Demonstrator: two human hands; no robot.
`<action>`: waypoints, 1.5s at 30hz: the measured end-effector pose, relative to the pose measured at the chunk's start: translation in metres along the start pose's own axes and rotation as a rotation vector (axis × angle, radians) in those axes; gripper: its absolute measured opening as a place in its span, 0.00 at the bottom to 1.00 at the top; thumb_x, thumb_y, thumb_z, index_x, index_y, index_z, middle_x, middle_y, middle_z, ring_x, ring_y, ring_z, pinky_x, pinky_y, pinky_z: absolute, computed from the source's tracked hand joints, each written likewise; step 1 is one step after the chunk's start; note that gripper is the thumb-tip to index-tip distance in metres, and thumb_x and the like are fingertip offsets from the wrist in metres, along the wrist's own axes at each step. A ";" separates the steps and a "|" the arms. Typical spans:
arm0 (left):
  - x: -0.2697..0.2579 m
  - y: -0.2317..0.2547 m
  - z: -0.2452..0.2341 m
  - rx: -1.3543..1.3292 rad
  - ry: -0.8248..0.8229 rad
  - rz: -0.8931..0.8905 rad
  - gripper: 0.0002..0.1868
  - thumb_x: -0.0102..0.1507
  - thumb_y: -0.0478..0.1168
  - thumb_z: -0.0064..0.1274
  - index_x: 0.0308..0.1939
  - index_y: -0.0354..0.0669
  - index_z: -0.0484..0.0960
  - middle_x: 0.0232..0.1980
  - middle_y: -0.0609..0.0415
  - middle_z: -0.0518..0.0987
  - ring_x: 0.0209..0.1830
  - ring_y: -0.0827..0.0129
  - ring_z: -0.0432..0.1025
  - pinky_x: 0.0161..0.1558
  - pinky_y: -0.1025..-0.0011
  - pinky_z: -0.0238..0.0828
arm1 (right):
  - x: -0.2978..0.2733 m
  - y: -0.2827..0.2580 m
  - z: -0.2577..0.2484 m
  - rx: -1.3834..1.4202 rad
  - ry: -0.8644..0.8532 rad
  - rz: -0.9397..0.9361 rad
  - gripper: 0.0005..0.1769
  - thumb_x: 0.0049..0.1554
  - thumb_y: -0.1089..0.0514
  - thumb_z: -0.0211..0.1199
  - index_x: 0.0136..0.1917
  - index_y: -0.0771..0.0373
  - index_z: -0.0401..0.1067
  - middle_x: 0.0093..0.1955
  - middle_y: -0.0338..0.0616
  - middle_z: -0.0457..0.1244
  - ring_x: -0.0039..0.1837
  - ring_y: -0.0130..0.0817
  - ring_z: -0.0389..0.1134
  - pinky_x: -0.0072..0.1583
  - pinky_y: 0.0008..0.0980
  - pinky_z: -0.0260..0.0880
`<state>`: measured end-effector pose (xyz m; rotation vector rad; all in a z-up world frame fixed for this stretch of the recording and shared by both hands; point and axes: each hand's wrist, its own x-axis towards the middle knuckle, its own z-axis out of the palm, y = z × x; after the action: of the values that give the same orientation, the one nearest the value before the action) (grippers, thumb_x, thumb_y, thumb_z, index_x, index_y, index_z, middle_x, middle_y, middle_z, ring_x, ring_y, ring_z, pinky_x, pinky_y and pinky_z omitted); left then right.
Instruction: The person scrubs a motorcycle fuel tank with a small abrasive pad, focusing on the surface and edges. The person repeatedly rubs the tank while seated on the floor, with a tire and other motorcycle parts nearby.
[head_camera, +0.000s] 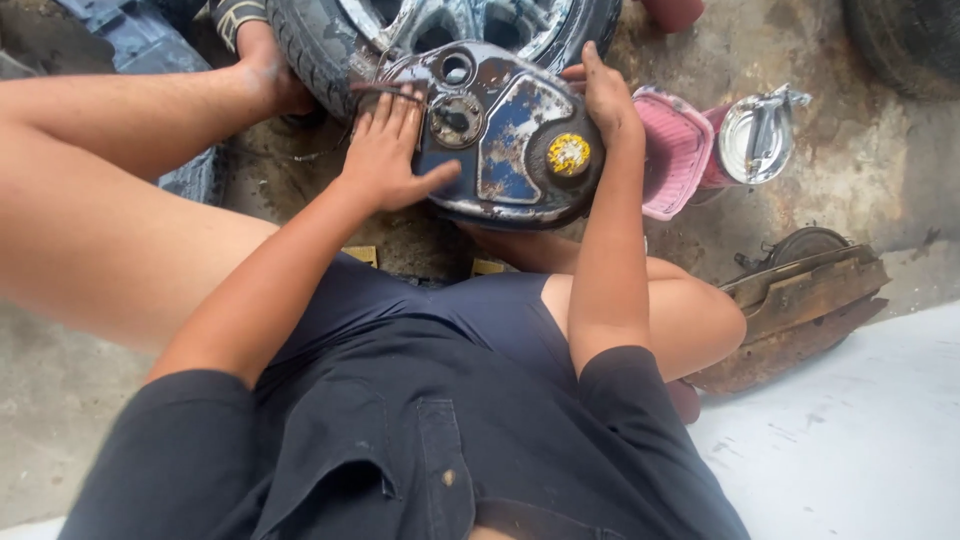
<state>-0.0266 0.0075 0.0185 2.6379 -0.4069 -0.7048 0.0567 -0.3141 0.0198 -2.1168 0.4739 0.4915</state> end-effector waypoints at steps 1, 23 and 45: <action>0.004 -0.003 -0.002 -0.020 0.040 -0.001 0.62 0.59 0.83 0.20 0.82 0.43 0.33 0.86 0.47 0.32 0.85 0.46 0.31 0.79 0.46 0.28 | 0.003 -0.001 -0.001 0.031 0.000 -0.021 0.47 0.51 0.19 0.34 0.54 0.53 0.79 0.60 0.44 0.69 0.62 0.35 0.68 0.64 0.40 0.64; 0.031 -0.002 0.013 0.066 0.198 0.060 0.64 0.60 0.87 0.25 0.82 0.40 0.46 0.86 0.45 0.44 0.85 0.48 0.35 0.79 0.48 0.38 | -0.001 0.005 0.000 0.012 0.026 -0.019 0.41 0.63 0.22 0.38 0.58 0.50 0.80 0.55 0.48 0.71 0.65 0.43 0.69 0.68 0.39 0.63; 0.019 -0.005 0.010 0.140 0.106 0.071 0.67 0.56 0.89 0.26 0.83 0.43 0.44 0.86 0.47 0.45 0.86 0.51 0.36 0.80 0.52 0.37 | 0.015 0.020 0.001 0.019 0.000 -0.015 0.42 0.63 0.21 0.38 0.57 0.50 0.81 0.55 0.49 0.71 0.65 0.44 0.69 0.67 0.38 0.65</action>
<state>-0.0147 0.0022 0.0004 2.7611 -0.5342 -0.5295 0.0593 -0.3262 -0.0017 -2.1004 0.4610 0.4766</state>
